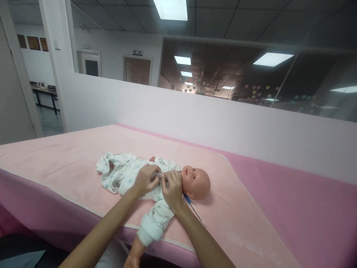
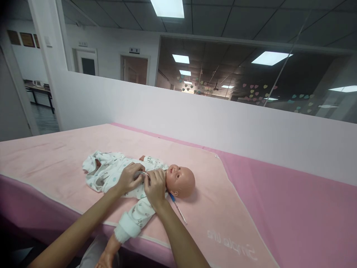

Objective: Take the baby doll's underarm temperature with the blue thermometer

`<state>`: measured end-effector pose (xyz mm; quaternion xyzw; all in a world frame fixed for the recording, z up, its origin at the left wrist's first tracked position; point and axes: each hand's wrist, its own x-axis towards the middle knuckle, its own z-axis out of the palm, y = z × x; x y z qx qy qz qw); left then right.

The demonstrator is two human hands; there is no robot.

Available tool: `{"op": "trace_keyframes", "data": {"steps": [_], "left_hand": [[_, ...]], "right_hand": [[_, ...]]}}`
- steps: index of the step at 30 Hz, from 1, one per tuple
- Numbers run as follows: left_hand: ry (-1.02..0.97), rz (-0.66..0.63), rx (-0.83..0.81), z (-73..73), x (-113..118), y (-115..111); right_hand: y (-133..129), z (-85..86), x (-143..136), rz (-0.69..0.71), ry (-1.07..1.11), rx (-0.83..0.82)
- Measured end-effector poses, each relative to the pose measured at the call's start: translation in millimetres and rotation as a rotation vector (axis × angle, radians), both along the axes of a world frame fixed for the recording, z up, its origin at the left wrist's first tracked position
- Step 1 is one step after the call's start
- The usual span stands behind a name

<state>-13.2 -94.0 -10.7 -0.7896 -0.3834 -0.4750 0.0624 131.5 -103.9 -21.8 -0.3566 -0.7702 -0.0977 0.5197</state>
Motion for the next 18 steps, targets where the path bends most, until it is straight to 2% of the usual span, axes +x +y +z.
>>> {"op": "trace_keyframes", "data": {"steps": [18], "left_hand": [[-0.016,-0.006,0.0,-2.5,-2.1,1.2]], "right_hand": [[-2.1,1.4,0.6,0.041,0.029,0.012]]}}
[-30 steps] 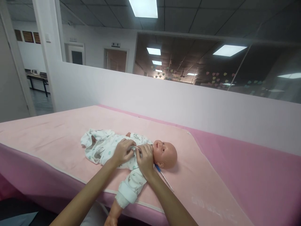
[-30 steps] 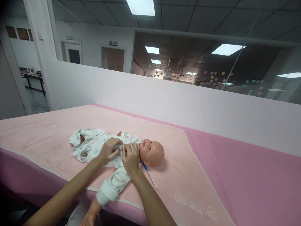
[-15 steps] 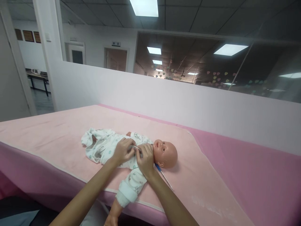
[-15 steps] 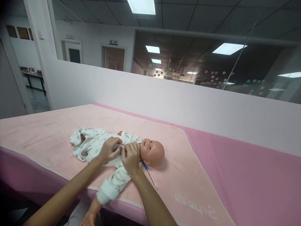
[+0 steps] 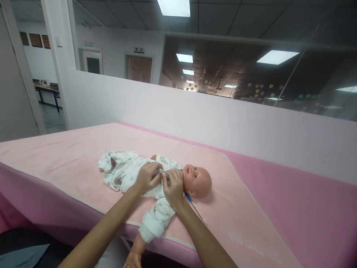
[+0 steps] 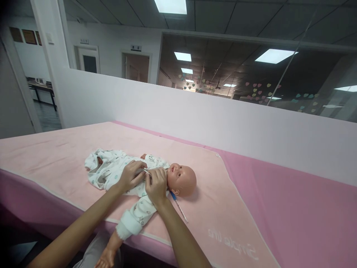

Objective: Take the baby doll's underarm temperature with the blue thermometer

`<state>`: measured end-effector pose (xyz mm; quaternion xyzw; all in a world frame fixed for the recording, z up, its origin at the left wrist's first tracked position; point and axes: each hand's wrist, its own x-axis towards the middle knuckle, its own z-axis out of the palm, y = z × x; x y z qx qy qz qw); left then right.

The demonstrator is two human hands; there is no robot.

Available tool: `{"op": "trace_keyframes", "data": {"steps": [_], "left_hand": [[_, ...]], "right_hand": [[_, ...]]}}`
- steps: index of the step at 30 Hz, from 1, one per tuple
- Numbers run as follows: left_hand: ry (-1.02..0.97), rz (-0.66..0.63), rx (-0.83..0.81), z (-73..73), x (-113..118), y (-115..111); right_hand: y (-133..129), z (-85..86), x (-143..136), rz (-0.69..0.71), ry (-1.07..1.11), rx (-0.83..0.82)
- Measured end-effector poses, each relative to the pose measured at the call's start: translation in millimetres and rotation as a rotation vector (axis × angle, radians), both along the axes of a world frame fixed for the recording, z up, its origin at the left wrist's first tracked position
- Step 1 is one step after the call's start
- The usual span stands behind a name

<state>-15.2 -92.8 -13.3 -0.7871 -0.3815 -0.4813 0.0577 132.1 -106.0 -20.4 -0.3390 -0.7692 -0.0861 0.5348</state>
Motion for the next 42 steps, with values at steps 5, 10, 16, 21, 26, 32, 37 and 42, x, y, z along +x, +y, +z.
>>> {"op": "trace_keyframes", "data": {"steps": [5,10,16,21,26,32,37,42], "left_hand": [[-0.01,-0.012,-0.002,-1.8,0,1],[-0.053,-0.01,-0.012,-2.8,-2,3],[-0.037,0.024,-0.03,-3.2,-1,5],[-0.014,0.095,-0.054,-6.1,-4,5],[0.106,0.157,-0.011,-11.5,-22,0],[0.158,0.221,0.017,-15.1,-40,-8],[0.053,0.223,0.02,-16.6,-43,-11],[0.006,0.222,0.011,-16.5,-43,-11]], "right_hand": [[1,-1.1,0,-0.001,0.003,0.001],[2,-2.2,0,0.004,0.011,0.004],[2,-2.6,0,-0.01,0.006,-0.011],[3,-4.2,0,-0.023,0.002,-0.05],[6,-6.5,0,-0.022,0.009,-0.039],[6,-6.3,1,-0.013,0.014,-0.081],[6,-6.3,1,-0.016,0.028,-0.091],[6,-6.4,1,-0.017,0.025,-0.068]]}}
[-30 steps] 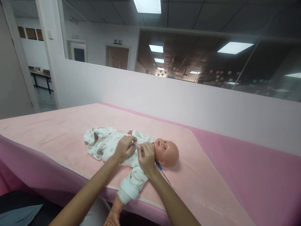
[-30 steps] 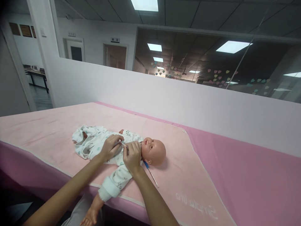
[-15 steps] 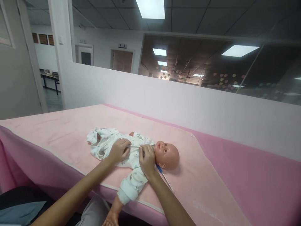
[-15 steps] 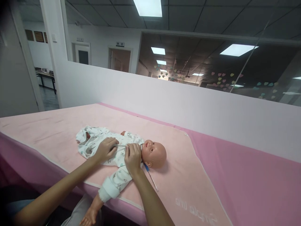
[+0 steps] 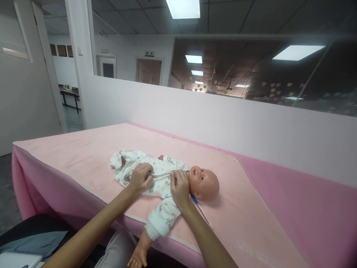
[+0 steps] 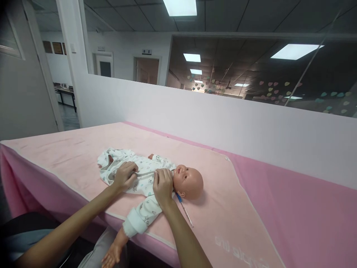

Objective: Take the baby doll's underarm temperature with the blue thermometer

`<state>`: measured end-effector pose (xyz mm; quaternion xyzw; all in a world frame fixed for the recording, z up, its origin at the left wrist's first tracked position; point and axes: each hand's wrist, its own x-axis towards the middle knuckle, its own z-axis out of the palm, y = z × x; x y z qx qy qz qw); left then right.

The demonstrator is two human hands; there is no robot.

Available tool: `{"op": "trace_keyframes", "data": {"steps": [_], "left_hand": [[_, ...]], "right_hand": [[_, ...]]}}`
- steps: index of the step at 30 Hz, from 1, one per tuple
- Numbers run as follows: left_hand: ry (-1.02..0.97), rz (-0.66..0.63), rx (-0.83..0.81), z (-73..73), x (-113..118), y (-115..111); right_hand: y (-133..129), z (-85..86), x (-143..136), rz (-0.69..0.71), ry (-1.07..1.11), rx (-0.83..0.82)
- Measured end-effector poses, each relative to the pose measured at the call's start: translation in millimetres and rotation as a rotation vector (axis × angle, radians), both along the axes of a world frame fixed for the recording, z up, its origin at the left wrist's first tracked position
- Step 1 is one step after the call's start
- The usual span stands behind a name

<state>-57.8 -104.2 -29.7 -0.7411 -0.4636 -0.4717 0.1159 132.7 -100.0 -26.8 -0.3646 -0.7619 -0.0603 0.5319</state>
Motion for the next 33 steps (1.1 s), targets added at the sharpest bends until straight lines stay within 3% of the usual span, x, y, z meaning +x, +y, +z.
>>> {"op": "trace_keyframes", "data": {"steps": [12,21,28,33], "left_hand": [[-0.165,0.093,-0.098,-2.5,4,4],[0.024,0.008,-0.073,2.4,6,0],[-0.079,-0.042,-0.136,-2.2,-1,6],[-0.16,-0.13,-0.266,2.4,-14,4]], "right_hand": [[-1,2.2,-1,-0.012,-0.012,0.001],[0,1.9,-1,-0.004,-0.016,0.008],[0,0.3,0,-0.004,-0.014,0.0],[0,0.2,0,-0.013,-0.033,-0.006]]}}
